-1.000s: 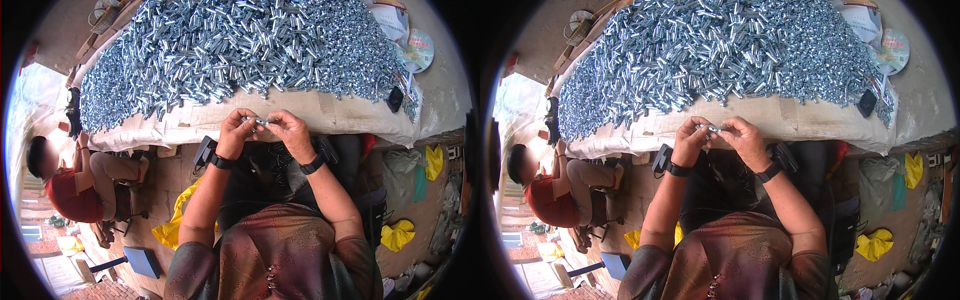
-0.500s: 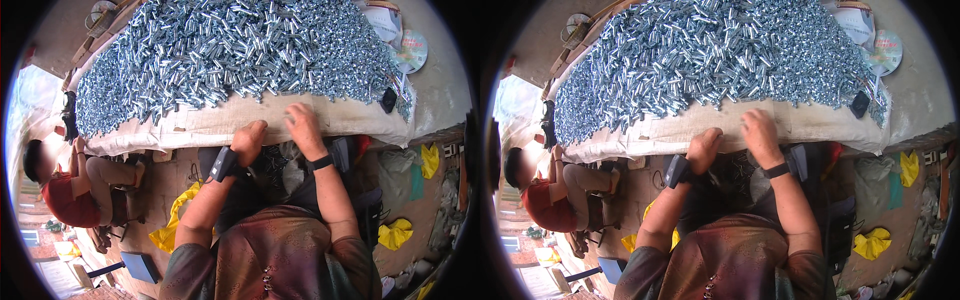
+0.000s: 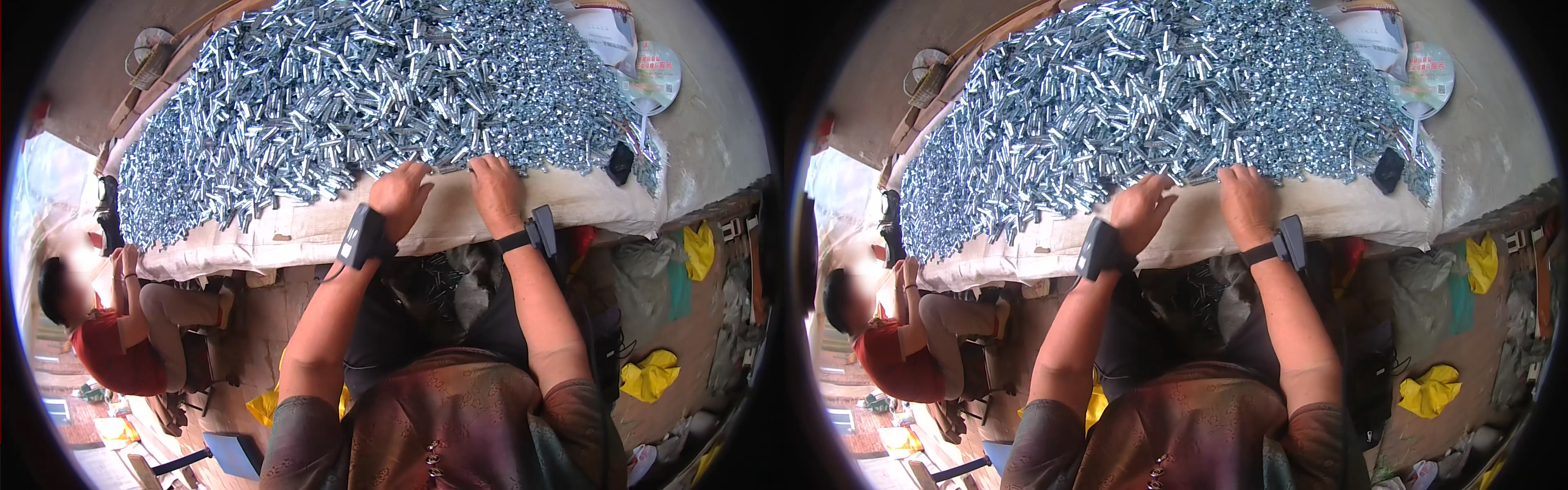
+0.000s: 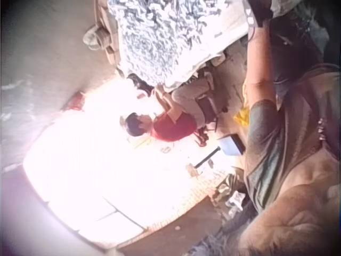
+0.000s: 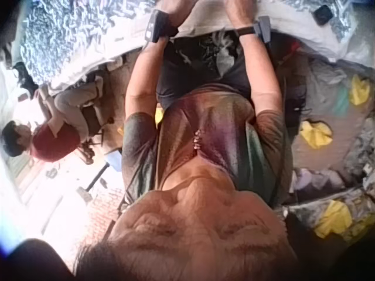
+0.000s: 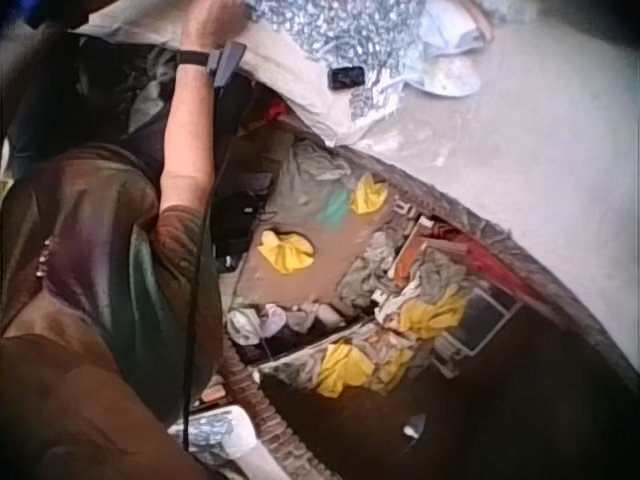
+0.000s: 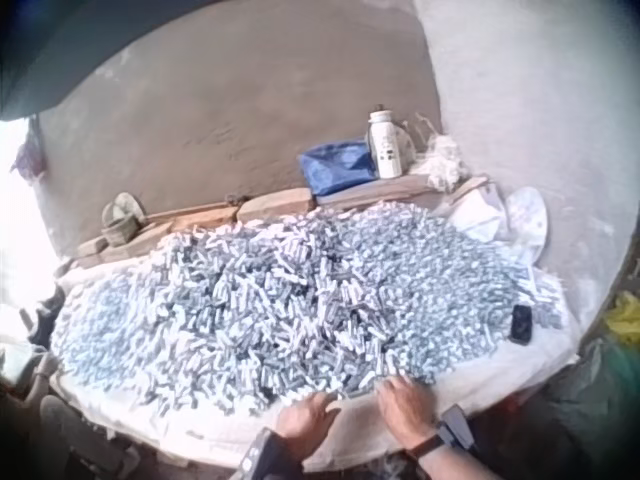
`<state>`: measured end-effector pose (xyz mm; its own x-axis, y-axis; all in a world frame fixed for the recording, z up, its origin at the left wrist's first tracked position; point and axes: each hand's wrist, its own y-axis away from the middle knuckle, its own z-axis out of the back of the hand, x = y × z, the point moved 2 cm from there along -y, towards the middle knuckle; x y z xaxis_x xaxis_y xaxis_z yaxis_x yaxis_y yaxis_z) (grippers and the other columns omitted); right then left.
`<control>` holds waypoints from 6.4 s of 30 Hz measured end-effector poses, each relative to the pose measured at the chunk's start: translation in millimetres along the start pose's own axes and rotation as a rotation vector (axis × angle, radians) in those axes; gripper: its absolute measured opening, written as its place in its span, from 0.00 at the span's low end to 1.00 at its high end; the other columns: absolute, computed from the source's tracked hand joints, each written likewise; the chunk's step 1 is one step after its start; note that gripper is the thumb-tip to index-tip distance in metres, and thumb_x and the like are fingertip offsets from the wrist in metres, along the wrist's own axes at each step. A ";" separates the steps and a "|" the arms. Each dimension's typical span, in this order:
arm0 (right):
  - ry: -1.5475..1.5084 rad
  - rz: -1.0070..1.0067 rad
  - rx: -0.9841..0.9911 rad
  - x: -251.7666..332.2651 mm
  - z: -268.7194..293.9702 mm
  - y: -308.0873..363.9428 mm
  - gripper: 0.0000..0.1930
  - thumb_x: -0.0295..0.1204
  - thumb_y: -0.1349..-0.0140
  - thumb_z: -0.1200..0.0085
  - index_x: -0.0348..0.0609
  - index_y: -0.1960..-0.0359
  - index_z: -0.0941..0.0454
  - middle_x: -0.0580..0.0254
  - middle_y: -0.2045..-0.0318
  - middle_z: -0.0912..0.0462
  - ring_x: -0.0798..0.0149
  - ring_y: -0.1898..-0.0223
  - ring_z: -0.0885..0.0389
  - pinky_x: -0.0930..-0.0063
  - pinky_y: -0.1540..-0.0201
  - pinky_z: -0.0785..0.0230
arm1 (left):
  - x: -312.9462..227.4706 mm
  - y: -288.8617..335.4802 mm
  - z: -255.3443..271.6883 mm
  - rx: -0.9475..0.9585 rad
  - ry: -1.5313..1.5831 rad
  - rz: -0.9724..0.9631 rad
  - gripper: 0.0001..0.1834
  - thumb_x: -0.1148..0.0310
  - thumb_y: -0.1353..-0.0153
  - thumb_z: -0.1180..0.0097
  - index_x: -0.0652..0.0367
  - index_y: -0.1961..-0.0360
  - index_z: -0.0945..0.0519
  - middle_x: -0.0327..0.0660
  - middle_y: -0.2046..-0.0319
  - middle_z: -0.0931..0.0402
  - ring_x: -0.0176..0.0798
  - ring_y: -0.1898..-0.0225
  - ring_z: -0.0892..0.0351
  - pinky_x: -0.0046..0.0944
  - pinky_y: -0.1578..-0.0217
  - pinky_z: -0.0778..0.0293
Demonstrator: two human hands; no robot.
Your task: Sorting and inspecting a large pile of small metal components at a workbench.
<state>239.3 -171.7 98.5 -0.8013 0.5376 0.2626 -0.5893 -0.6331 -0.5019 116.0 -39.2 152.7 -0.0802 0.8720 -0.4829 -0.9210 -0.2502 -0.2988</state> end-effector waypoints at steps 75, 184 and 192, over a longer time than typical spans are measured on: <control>-1.141 -0.005 0.604 47.1 39.5 47.0 0.05 0.19 0.49 0.44 0.35 0.70 0.25 0.65 0.71 0.25 0.74 0.68 0.28 0.81 0.65 0.35 | 14.1 99.7 -3.0 0.090 0.382 -0.043 0.11 0.79 0.50 0.41 0.63 0.62 0.21 0.43 0.70 0.22 0.32 0.73 0.22 0.31 0.73 0.27; 0.170 -0.298 -0.041 -57.2 28.0 18.3 0.09 0.24 0.49 0.48 0.45 0.65 0.24 0.57 0.66 0.24 0.52 0.60 0.26 0.58 0.62 0.31 | 31.1 88.9 -14.8 -0.090 1.215 0.551 0.04 0.73 0.40 0.46 0.63 0.67 0.26 0.38 0.75 0.26 0.29 0.77 0.25 0.26 0.78 0.28; -0.748 -0.362 0.065 -11.8 27.3 24.7 0.07 0.20 0.46 0.48 0.42 0.66 0.24 0.67 0.72 0.22 0.70 0.70 0.24 0.77 0.66 0.31 | 31.1 83.9 -19.4 -0.221 1.330 0.607 0.04 0.72 0.40 0.46 0.62 0.67 0.26 0.38 0.74 0.25 0.31 0.77 0.24 0.27 0.78 0.27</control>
<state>231.3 -208.9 105.6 -0.4050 0.2167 0.8882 -0.8099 -0.5358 -0.2385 43.7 -41.2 96.6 0.0900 -0.3742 -0.9230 -0.7898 -0.5913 0.1627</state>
